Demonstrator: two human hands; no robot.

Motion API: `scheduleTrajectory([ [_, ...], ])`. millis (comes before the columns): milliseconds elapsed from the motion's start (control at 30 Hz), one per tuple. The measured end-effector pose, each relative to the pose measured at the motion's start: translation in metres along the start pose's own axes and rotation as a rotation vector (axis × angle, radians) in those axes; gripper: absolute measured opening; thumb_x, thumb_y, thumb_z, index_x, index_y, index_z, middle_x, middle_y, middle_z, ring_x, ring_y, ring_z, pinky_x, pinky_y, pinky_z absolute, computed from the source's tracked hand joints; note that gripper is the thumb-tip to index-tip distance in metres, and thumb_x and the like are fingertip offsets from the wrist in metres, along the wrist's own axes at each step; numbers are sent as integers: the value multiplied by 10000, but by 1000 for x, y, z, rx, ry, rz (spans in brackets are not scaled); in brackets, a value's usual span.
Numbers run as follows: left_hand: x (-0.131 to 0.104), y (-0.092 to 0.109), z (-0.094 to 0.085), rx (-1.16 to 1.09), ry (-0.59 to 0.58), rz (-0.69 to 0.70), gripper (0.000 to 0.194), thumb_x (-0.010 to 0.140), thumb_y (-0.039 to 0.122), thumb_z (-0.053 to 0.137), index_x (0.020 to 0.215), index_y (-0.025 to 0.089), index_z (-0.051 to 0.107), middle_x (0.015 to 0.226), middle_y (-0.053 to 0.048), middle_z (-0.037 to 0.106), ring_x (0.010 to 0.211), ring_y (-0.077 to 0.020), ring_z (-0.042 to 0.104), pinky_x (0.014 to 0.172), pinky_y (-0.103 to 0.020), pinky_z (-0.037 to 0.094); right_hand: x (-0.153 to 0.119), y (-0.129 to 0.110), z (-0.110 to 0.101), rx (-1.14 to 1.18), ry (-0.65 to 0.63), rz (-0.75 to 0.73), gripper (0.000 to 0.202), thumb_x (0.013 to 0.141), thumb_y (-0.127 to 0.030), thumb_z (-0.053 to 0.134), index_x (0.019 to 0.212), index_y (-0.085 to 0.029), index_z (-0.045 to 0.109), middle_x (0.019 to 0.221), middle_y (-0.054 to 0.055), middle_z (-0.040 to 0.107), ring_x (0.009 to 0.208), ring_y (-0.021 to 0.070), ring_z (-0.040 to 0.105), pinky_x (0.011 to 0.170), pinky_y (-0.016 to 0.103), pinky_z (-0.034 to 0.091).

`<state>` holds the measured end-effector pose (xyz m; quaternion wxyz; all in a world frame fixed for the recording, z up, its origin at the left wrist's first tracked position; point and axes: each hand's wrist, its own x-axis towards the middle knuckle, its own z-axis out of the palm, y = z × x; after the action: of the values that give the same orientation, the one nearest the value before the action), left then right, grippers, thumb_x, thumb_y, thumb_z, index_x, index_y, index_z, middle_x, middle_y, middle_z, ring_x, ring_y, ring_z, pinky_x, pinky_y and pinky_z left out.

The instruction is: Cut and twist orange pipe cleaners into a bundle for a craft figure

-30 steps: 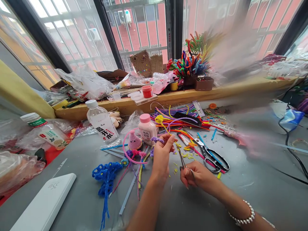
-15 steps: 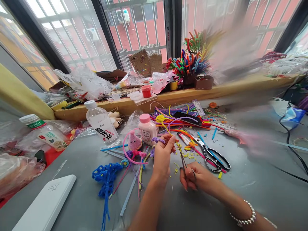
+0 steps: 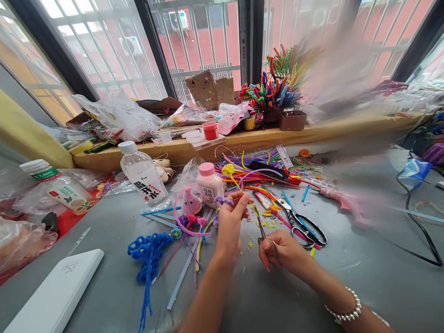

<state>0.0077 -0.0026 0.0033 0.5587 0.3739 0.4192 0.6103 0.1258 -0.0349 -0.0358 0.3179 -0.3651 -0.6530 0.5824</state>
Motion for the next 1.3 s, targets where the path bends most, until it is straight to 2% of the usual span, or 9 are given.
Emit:
scheduleTrajectory([
  [200, -1, 1, 0, 14, 3, 25, 206, 650, 291, 629, 779, 157, 540, 629, 40, 548, 480, -37, 400, 520, -180, 336, 0, -2, -2, 16, 81, 22, 650, 657, -721, 364, 395, -141, 498, 339, -54, 283, 337, 49, 259, 378, 214, 188],
  [367, -3, 0, 2, 133, -85, 42, 145, 676, 288, 603, 717, 158, 552, 584, 43, 536, 485, -45, 412, 515, -182, 336, 0, -4, -6, 36, 376, 58, 556, 709, -621, 437, 583, -113, 623, 379, -62, 304, 376, 58, 276, 419, 216, 235],
  [467, -4, -1, 5, 173, -136, 29, 143, 668, 284, 609, 668, 154, 549, 567, 38, 548, 450, -42, 391, 482, -187, 321, 0, -6, -8, 78, 458, 44, 456, 700, -548, 521, 691, -109, 649, 417, -69, 289, 401, 60, 259, 420, 216, 213],
  [600, -6, -2, 6, 210, -177, 11, 150, 672, 293, 605, 666, 150, 559, 610, 10, 588, 450, -44, 392, 477, -193, 318, 0, -8, -7, 134, 450, 38, 390, 679, -500, 574, 714, -117, 640, 445, -70, 276, 419, 56, 219, 410, 215, 174],
  [733, -4, -1, 4, 200, -165, 39, 158, 669, 303, 606, 651, 151, 573, 611, 10, 587, 462, -46, 400, 484, -192, 324, 0, -8, -7, 133, 383, 45, 373, 683, -493, 572, 702, -126, 631, 470, -59, 312, 433, 57, 236, 414, 211, 192],
  [900, 3, 12, -9, 142, -47, 112, 160, 632, 301, 641, 665, 154, 590, 628, 18, 588, 479, -42, 418, 490, -183, 335, 0, -8, -8, 86, 369, 102, 403, 664, -516, 576, 713, -123, 650, 474, -57, 306, 437, 60, 246, 410, 208, 204],
  [1067, 8, 21, -17, 20, 24, 90, 175, 600, 276, 672, 690, 145, 601, 655, 11, 603, 489, -37, 443, 482, -164, 350, -1, -8, -13, 86, 379, 117, 372, 667, -494, 584, 726, -134, 657, 480, -54, 330, 435, 57, 248, 411, 207, 197],
  [1167, 7, 22, -16, -3, 16, 65, 201, 605, 276, 671, 740, 146, 598, 679, 6, 616, 527, -47, 504, 510, -159, 379, -2, -10, -20, 67, 362, 127, 370, 661, -494, 587, 718, -134, 651, 470, -52, 349, 435, 60, 269, 415, 209, 204],
  [1300, 6, 27, -15, -5, -36, 48, 305, 601, 265, 673, 875, 157, 592, 744, -6, 635, 553, -56, 534, 514, -163, 392, -5, -13, -32, -37, 261, 166, 343, 656, -478, 600, 662, -137, 635, 436, -49, 375, 428, 66, 301, 418, 213, 221],
])
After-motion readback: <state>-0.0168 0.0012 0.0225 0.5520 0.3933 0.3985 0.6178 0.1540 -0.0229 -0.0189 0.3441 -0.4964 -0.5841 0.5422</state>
